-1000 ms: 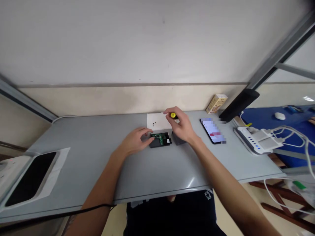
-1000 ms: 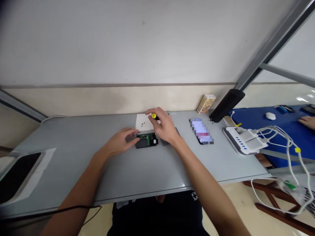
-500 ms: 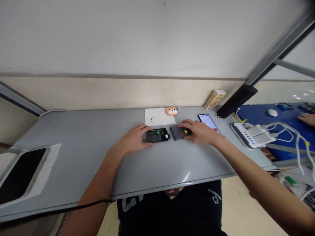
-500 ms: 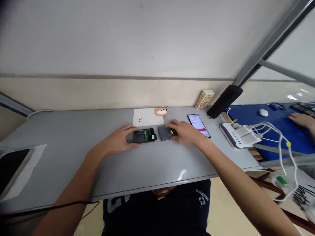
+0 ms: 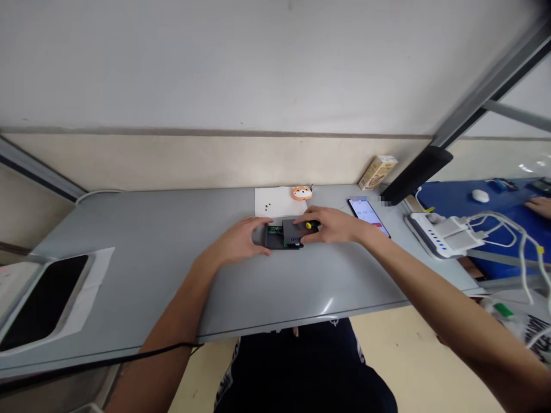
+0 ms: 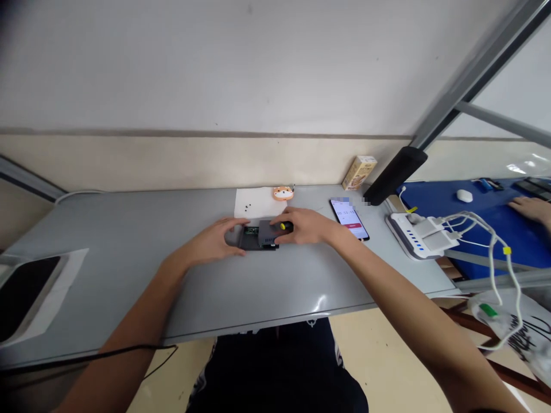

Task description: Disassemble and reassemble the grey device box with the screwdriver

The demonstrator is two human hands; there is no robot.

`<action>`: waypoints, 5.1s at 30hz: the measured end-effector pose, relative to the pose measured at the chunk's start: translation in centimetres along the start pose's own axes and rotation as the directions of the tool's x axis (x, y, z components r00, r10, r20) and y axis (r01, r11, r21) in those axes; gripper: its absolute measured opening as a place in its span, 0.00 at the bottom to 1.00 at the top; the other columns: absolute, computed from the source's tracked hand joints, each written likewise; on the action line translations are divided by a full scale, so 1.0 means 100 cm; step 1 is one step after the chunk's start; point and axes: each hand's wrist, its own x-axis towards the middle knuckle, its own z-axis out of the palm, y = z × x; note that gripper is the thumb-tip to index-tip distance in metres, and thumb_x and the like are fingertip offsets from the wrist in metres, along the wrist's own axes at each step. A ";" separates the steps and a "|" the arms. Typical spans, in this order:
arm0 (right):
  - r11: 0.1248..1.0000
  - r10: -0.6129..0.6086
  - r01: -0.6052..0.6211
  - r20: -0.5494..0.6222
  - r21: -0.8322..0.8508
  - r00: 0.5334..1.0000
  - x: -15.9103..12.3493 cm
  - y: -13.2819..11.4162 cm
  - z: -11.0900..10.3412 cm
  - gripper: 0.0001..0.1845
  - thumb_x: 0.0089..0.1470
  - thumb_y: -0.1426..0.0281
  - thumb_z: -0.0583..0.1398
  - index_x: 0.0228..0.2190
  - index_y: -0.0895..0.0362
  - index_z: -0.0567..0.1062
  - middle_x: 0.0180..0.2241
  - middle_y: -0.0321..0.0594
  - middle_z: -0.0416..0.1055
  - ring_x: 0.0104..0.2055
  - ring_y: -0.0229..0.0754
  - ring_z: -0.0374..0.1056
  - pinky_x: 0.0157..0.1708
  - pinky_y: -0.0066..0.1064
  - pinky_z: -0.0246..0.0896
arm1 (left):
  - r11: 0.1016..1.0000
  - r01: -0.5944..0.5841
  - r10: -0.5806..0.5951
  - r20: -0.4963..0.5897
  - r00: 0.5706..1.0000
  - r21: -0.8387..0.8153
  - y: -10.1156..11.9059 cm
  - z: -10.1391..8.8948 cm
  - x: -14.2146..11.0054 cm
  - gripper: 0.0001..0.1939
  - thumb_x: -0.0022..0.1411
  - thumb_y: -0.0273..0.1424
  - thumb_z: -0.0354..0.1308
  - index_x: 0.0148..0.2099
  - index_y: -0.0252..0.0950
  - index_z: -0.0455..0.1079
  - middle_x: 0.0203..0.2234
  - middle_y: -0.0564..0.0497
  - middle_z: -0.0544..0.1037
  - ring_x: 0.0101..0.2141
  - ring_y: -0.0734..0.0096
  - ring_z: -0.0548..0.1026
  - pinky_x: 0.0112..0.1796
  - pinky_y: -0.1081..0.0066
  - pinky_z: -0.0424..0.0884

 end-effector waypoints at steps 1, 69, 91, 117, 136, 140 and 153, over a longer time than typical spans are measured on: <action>1.000 -0.017 0.017 -0.006 -0.006 1.000 0.002 -0.001 0.004 0.31 0.56 0.50 0.65 0.58 0.46 0.75 0.52 0.44 0.73 0.45 0.49 0.74 0.47 0.42 0.68 | 1.000 0.008 -0.008 -0.002 1.000 0.013 0.000 0.002 0.001 0.40 0.48 0.44 0.76 0.64 0.50 0.70 0.54 0.45 0.76 0.51 0.48 0.77 0.47 0.56 0.76; 0.632 0.497 0.137 -0.534 0.763 0.684 0.064 0.023 0.065 0.25 0.64 0.46 0.54 0.38 0.54 0.76 0.29 0.36 0.73 0.29 0.40 0.64 0.31 0.31 0.59 | 0.944 0.158 -0.212 -0.165 0.963 -0.290 0.004 0.024 0.009 0.25 0.75 0.49 0.45 0.39 0.38 0.76 0.31 0.52 0.79 0.34 0.63 0.77 0.37 0.67 0.72; 0.396 0.608 0.285 -0.481 0.873 0.632 0.063 0.025 0.057 0.22 0.61 0.50 0.58 0.33 0.55 0.78 0.27 0.35 0.72 0.26 0.36 0.64 0.30 0.29 0.59 | 0.818 0.149 -0.232 -0.081 0.969 -0.556 0.005 0.021 0.015 0.16 0.71 0.39 0.51 0.50 0.39 0.77 0.31 0.51 0.78 0.33 0.68 0.76 0.37 0.69 0.72; 0.172 0.633 0.348 -0.374 0.921 0.678 0.065 0.018 0.062 0.15 0.57 0.58 0.61 0.24 0.55 0.75 0.27 0.37 0.70 0.24 0.36 0.61 0.25 0.31 0.59 | 0.962 -0.266 0.269 -0.406 0.873 0.066 0.013 0.018 0.001 0.13 0.64 0.26 0.56 0.51 0.41 0.70 0.49 0.45 0.76 0.46 0.62 0.76 0.49 0.61 0.73; 0.431 0.590 0.208 -0.449 0.878 0.671 0.070 0.019 0.067 0.23 0.59 0.46 0.60 0.35 0.53 0.78 0.29 0.35 0.74 0.25 0.36 0.63 0.27 0.30 0.56 | 0.815 -0.262 0.467 -0.318 0.825 0.516 0.004 0.020 0.008 0.06 0.70 0.30 0.57 0.48 0.40 0.70 0.48 0.46 0.79 0.37 0.68 0.79 0.43 0.66 0.73; 0.516 0.529 0.166 -0.465 0.840 0.710 0.068 0.016 0.068 0.25 0.59 0.44 0.59 0.35 0.53 0.78 0.29 0.36 0.75 0.29 0.38 0.66 0.31 0.30 0.59 | 0.784 -0.275 0.505 -0.313 0.804 0.557 0.003 0.020 0.010 0.06 0.70 0.30 0.58 0.49 0.39 0.69 0.48 0.47 0.79 0.40 0.66 0.80 0.44 0.66 0.75; 0.554 0.506 0.144 -0.470 0.820 0.723 0.066 0.018 0.069 0.25 0.61 0.45 0.58 0.35 0.53 0.78 0.30 0.36 0.75 0.30 0.38 0.67 0.31 0.30 0.59 | 0.825 -0.265 0.466 -0.337 0.818 0.498 0.002 0.023 0.011 0.06 0.72 0.30 0.56 0.50 0.40 0.70 0.45 0.48 0.79 0.39 0.67 0.80 0.42 0.67 0.75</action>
